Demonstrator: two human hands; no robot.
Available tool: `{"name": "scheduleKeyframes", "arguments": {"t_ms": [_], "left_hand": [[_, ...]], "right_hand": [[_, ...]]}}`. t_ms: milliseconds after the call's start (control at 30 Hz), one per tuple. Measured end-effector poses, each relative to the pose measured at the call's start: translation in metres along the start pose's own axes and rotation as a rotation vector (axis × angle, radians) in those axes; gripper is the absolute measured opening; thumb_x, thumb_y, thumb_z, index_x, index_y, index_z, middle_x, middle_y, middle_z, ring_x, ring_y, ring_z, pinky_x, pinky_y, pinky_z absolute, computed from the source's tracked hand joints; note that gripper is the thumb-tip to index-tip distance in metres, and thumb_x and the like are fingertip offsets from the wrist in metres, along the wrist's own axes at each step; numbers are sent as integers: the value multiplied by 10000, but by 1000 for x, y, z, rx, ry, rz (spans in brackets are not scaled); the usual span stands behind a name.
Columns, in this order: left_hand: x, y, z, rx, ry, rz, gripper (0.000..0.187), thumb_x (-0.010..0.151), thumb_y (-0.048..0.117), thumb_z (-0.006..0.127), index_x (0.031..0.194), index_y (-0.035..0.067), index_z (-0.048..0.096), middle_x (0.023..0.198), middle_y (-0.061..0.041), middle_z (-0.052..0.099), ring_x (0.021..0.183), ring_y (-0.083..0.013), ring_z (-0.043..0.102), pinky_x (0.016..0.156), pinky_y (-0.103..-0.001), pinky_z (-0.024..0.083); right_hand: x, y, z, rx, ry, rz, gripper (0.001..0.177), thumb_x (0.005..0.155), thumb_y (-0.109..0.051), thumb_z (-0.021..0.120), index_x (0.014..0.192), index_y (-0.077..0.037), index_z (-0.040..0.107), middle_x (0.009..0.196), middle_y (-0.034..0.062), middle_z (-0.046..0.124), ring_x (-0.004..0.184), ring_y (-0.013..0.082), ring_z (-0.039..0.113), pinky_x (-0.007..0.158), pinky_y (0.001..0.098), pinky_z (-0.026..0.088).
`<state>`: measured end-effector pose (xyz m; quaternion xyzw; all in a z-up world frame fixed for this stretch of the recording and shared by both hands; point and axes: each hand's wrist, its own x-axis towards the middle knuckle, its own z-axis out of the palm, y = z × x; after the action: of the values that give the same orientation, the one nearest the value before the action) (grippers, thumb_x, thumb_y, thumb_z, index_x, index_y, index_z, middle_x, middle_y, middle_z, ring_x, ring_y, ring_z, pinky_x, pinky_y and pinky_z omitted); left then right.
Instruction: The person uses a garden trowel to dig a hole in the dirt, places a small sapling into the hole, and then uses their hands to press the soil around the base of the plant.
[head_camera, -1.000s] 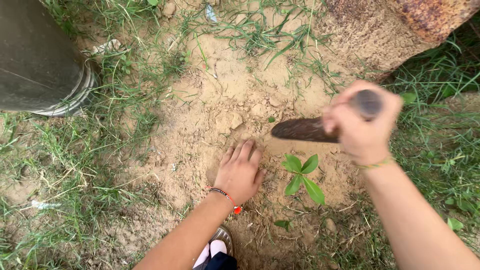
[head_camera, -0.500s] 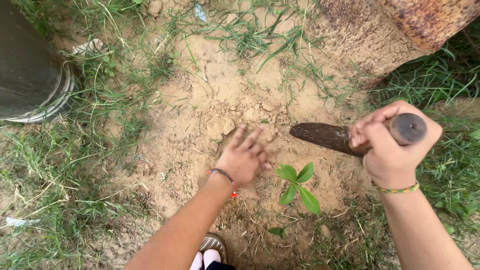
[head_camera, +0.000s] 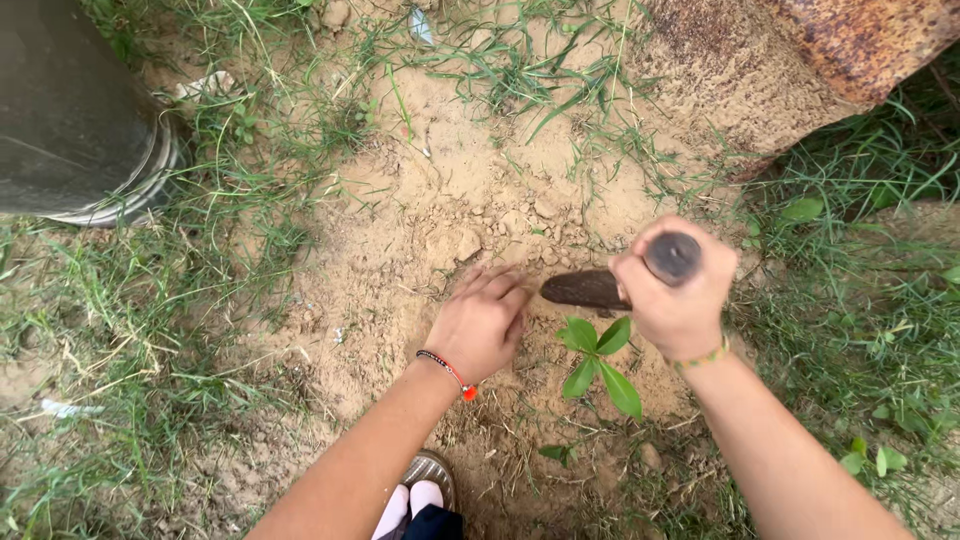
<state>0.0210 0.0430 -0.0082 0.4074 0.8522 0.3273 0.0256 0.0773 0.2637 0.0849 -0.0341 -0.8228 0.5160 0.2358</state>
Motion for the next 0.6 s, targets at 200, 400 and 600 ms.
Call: {"name": "scheduleKeyframes", "arguments": {"t_ms": [200, 400, 600], "left_hand": [[-16, 2, -9, -40, -26, -165, 339, 884, 185, 646, 1201, 72, 690, 1335, -164, 640, 1295, -351, 554, 1163, -464, 374], [-38, 9, -19, -18, -112, -255, 426, 827, 169, 646, 1246, 94, 651, 1389, -168, 579, 1344, -381, 499, 1139, -493, 363], [-41, 17, -9, 2, -125, -252, 508, 839, 183, 654, 1332, 85, 579, 1463, -196, 497, 1395, -414, 419, 1162, -531, 298]], "right_hand": [[5, -9, 0, 172, 29, 34, 114, 893, 73, 628, 820, 21, 558, 699, 58, 617, 576, 111, 622, 521, 257, 506], [24, -17, -9, 299, -2, -182, 163, 961, 104, 575, 812, 47, 540, 706, 90, 606, 577, 133, 628, 535, 275, 534], [48, -2, 8, 174, -39, -231, 102, 917, 102, 607, 845, 55, 553, 795, 86, 585, 587, 131, 627, 533, 275, 512]]}}
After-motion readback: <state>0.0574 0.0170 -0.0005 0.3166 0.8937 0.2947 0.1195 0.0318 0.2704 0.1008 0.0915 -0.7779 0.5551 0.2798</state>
